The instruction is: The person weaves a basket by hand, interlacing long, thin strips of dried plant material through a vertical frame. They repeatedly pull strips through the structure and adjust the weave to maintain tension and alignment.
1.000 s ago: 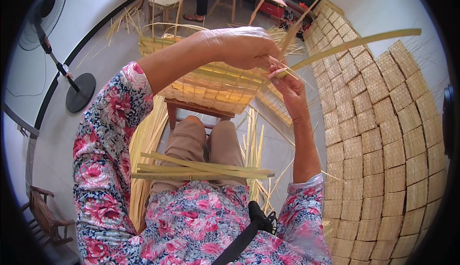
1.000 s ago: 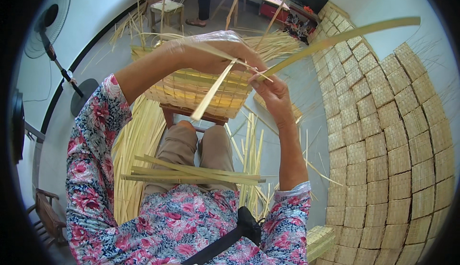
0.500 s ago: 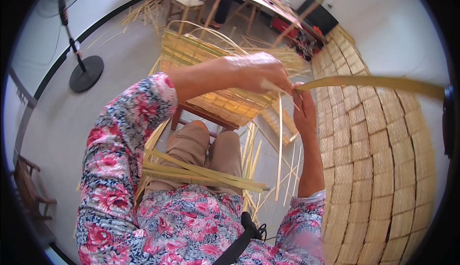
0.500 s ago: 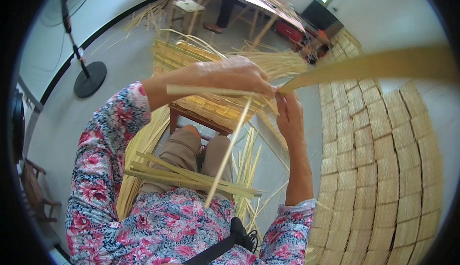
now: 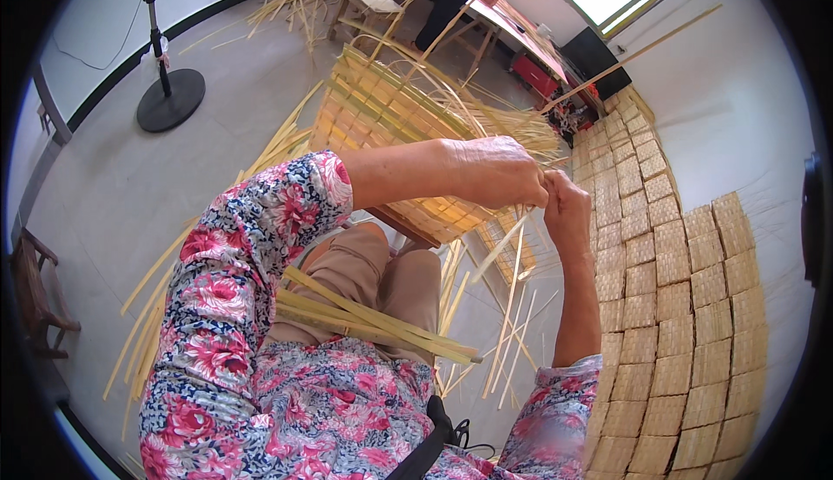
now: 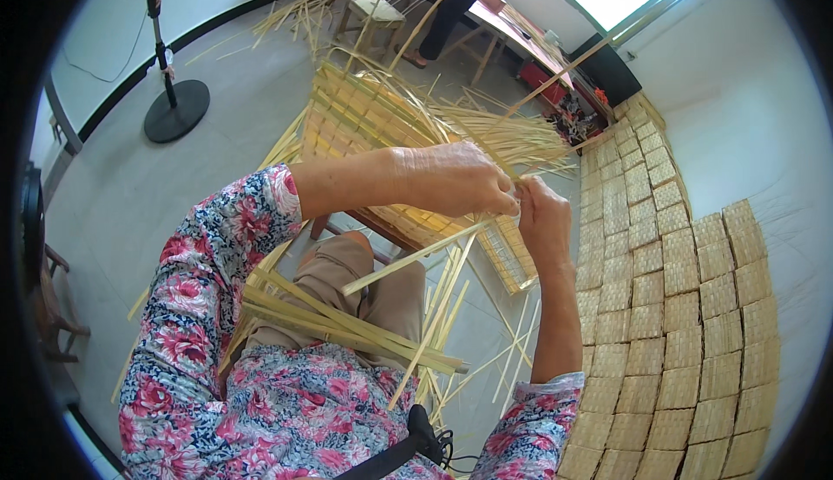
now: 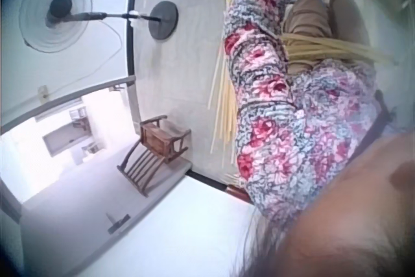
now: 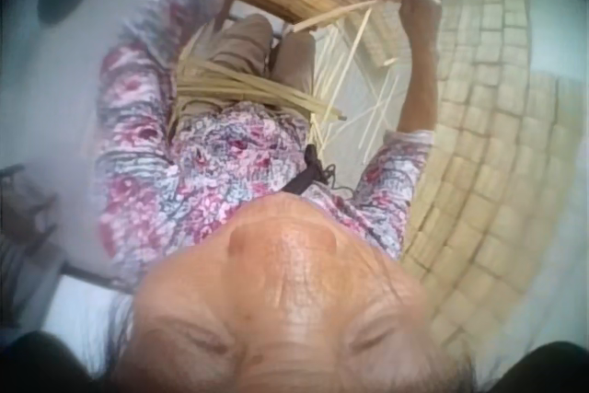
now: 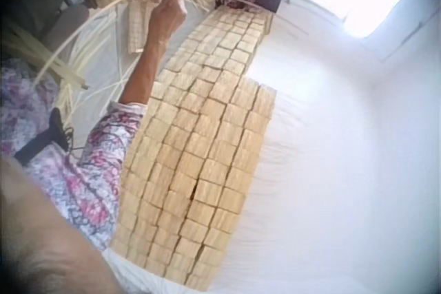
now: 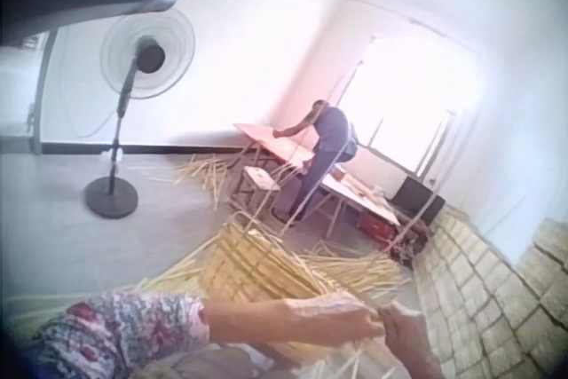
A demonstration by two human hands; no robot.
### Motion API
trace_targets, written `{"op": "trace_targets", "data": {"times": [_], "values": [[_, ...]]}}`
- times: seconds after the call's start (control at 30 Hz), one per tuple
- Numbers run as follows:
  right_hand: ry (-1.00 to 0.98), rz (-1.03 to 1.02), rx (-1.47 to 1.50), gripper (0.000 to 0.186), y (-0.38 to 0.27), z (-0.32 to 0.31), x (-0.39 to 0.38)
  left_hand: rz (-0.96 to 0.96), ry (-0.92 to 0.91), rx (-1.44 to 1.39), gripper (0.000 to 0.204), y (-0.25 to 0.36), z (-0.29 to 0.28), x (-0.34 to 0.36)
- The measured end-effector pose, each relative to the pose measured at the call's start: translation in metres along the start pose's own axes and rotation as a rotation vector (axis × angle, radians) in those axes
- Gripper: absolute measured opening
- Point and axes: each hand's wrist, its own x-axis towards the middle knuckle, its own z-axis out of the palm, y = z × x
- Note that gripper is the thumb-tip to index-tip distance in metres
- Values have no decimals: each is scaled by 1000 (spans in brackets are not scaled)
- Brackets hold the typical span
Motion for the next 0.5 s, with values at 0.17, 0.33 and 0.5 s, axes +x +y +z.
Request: {"op": "trace_targets", "data": {"times": [0.17, 0.33, 0.5], "values": [[-2, -159, -13, 23, 10, 14, 5, 20, 127, -59, 30, -9, -1, 0], [-73, -101, 186, 34, 43, 8, 7, -28, 803, 200, 54, -55, -61, 26], [-39, 242, 756, 15, 35, 27, 23, -341, 1478, -538, 46, -116, -200, -59]]}}
